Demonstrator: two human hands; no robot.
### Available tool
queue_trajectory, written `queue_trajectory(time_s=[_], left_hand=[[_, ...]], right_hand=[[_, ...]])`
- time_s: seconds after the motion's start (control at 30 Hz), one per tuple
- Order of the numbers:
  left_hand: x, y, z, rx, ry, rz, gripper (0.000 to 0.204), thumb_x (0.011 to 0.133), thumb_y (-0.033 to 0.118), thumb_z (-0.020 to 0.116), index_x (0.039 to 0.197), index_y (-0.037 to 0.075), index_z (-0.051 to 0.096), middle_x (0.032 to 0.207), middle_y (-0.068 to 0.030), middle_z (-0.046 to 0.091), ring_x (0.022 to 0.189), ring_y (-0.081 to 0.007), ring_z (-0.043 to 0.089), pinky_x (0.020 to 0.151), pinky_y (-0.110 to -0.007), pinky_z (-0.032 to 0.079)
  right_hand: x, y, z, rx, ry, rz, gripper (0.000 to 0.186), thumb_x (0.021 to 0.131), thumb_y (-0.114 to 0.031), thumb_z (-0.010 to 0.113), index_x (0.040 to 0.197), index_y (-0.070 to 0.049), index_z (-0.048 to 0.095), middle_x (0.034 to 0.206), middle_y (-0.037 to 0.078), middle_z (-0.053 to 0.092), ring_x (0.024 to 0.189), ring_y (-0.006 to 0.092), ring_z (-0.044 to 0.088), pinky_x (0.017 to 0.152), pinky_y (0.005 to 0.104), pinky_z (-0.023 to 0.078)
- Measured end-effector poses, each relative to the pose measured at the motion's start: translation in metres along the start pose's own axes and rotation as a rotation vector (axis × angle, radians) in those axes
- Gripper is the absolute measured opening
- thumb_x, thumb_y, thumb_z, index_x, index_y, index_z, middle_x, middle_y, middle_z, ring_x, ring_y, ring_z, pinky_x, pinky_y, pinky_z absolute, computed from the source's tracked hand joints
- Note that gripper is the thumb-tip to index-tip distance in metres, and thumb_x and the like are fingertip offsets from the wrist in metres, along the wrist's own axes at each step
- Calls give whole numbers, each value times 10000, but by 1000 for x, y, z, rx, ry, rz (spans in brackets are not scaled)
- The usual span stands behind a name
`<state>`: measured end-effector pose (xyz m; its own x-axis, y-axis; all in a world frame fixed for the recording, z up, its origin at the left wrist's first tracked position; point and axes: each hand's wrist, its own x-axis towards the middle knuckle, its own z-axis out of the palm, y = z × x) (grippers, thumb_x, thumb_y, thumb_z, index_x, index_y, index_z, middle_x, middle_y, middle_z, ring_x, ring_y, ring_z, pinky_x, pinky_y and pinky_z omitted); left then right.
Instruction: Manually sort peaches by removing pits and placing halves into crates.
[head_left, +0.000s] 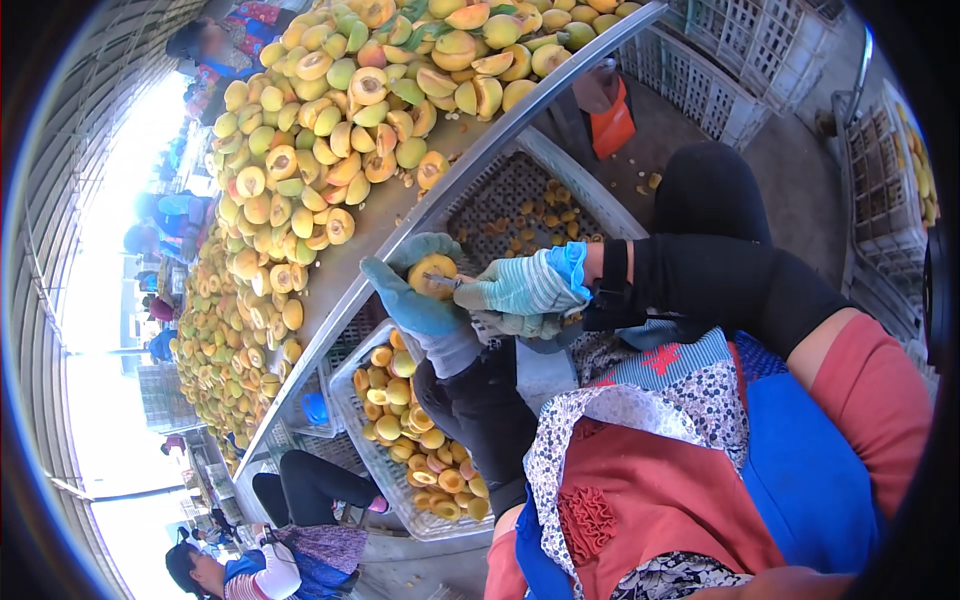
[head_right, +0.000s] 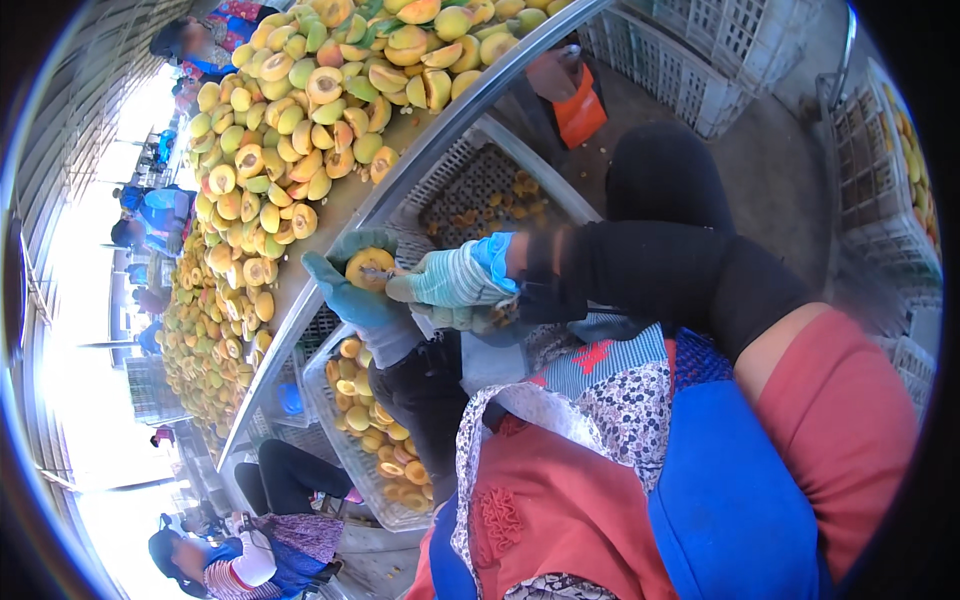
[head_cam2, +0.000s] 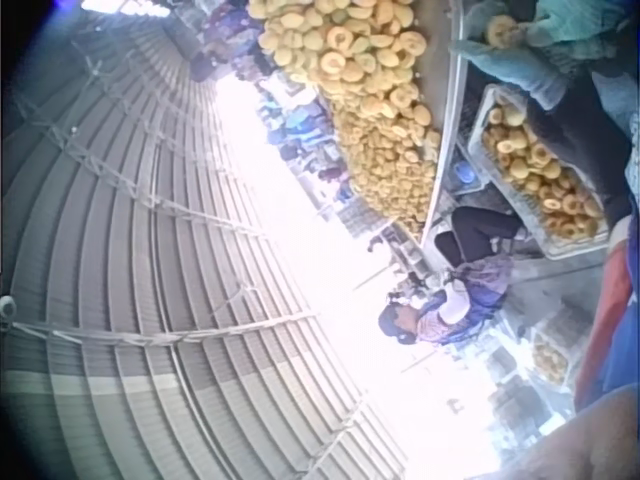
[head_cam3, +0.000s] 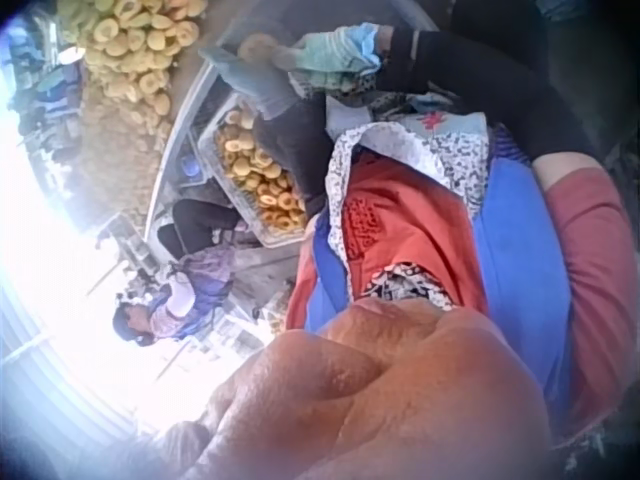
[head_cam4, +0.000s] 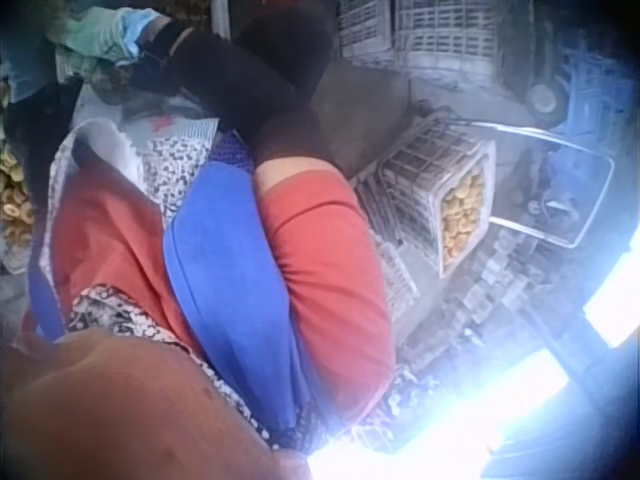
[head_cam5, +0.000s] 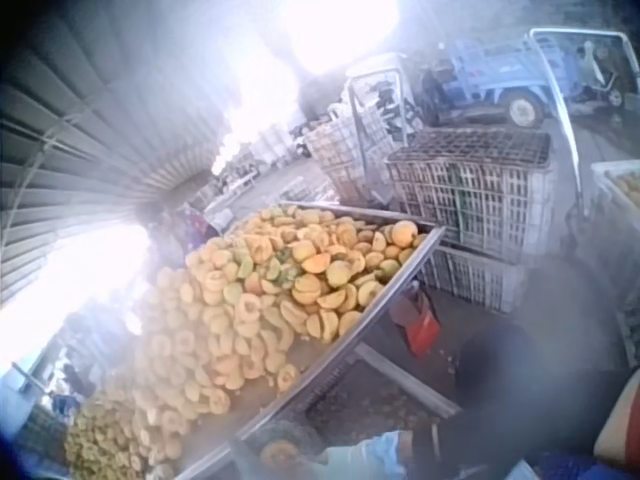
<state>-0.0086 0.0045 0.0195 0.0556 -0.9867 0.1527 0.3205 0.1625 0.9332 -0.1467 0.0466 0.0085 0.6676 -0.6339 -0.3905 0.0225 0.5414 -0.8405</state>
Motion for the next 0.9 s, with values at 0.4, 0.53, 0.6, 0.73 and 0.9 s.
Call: queue_trajectory(time_s=[0.4, 0.53, 0.6, 0.73, 0.9], left_hand=[[5, -17, -7, 58, -17, 13, 631, 982, 502, 334, 725, 1, 616, 661, -101, 614, 590, -180, 560, 600, -293, 467], [2, -12, -18, 172, -171, -160, 622, 947, 555, 406, 727, 9, 607, 603, -81, 588, 545, -161, 553, 548, -283, 455], [-4, -2, -1, -124, -206, -248, 532, 972, 475, 401, 677, 53, 535, 559, -85, 543, 510, -197, 542, 487, -318, 448], [-5, -4, -24, -515, -346, -278, 468, 971, 465, 403, 743, 72, 513, 596, -67, 479, 517, -223, 508, 492, -312, 453], [3, 36, -60, -906, 78, -130, 386, 957, 427, 441, 707, 147, 525, 679, -22, 551, 641, -186, 554, 600, -338, 482]], right_hand=[[12, 14, 3, -59, 117, -68, 483, 937, -518, 435, 806, -81, 597, 622, 40, 565, 443, 140, 497, 380, 296, 391], [5, 6, 19, -80, 153, -19, 508, 919, -560, 482, 688, -115, 572, 568, 4, 541, 390, 108, 450, 346, 260, 353], [-4, 7, -8, 130, -138, 182, 501, 930, -567, 456, 791, -122, 642, 567, -15, 519, 407, 112, 446, 363, 260, 344], [-3, 7, 4, 285, -325, 214, 483, 940, -546, 449, 799, -123, 633, 548, -23, 485, 384, 111, 412, 347, 256, 320], [14, 38, 3, -808, 158, -199, 459, 932, -458, 485, 886, -26, 634, 697, 112, 625, 626, 250, 613, 590, 371, 492]])
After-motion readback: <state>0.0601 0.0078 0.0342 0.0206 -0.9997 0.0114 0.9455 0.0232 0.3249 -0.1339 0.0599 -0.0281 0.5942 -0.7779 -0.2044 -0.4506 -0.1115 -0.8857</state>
